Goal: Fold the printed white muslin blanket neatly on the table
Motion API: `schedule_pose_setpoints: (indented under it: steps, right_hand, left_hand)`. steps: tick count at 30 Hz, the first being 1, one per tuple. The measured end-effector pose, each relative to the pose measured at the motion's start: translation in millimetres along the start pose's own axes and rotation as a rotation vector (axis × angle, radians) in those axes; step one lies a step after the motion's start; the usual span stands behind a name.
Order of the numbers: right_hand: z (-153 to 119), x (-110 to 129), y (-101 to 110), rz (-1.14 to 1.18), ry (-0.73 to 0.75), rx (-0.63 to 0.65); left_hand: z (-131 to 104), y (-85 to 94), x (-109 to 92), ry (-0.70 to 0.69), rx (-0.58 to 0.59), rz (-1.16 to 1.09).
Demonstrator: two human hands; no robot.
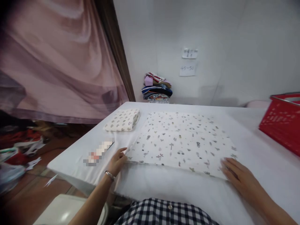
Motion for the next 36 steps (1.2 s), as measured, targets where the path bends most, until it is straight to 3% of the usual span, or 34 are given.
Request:
schedule_pose_setpoints:
  steps: [2,4,6,10,13,15,17,21,27,31,36]
  right_hand:
    - [-10.5,20.2,3.0,-0.097,0.046,-0.044]
    - [-11.9,57.8,-5.4,-0.124,0.090,0.002]
    - [-5.2,113.4,-23.1,-0.105,0.185,0.124]
    - [24.1,250.0,-65.8,-0.013,0.462,0.356]
    - [50.8,340.9,-93.0,0.014,0.689,0.330]
    - [67.1,381.8,-112.1,0.060,0.756,0.261]
    - [78.4,406.9,-133.1,0.109,0.797,0.207]
    - [86.8,419.1,-169.2,0.115,0.862,0.130]
    - [87.3,391.3,-194.5,0.030,0.873,0.080]
    - [94.6,371.2,-200.3,0.052,0.742,0.207]
    - [100.8,368.7,-191.5,0.149,0.645,0.415]
  left_hand:
    - [2.0,2.7,-9.7,-0.027,-0.005,-0.100]
    - [4.8,4.6,-27.4,-0.068,-0.001,-0.194]
    - [8.4,5.5,-50.5,-0.102,0.002,-0.251]
    - [14.0,3.9,-92.4,-0.114,-0.004,-0.256]
    - [12.9,2.6,-105.8,-0.087,-0.016,-0.253]
    - [10.9,1.8,-105.0,-0.067,-0.013,-0.286]
    - [9.4,1.6,-97.9,-0.052,-0.008,-0.343]
    - [7.0,1.7,-73.0,-0.005,-0.028,-0.423]
    - [4.9,-9.0,-55.0,-0.001,-0.037,-0.485]
    - [5.6,-12.9,-63.3,-0.052,-0.020,-0.469]
    - [7.9,-13.8,-75.4,-0.076,0.038,-0.441]
Point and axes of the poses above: each hand's wrist, its own z-axis towards the middle knuckle, its own y-axis out of the back of the hand, x = y × z, the point moved 6 cm from there along z, towards the middle knuckle, and after that the axes turned 11 degrees about x, right-handed, at the moved point
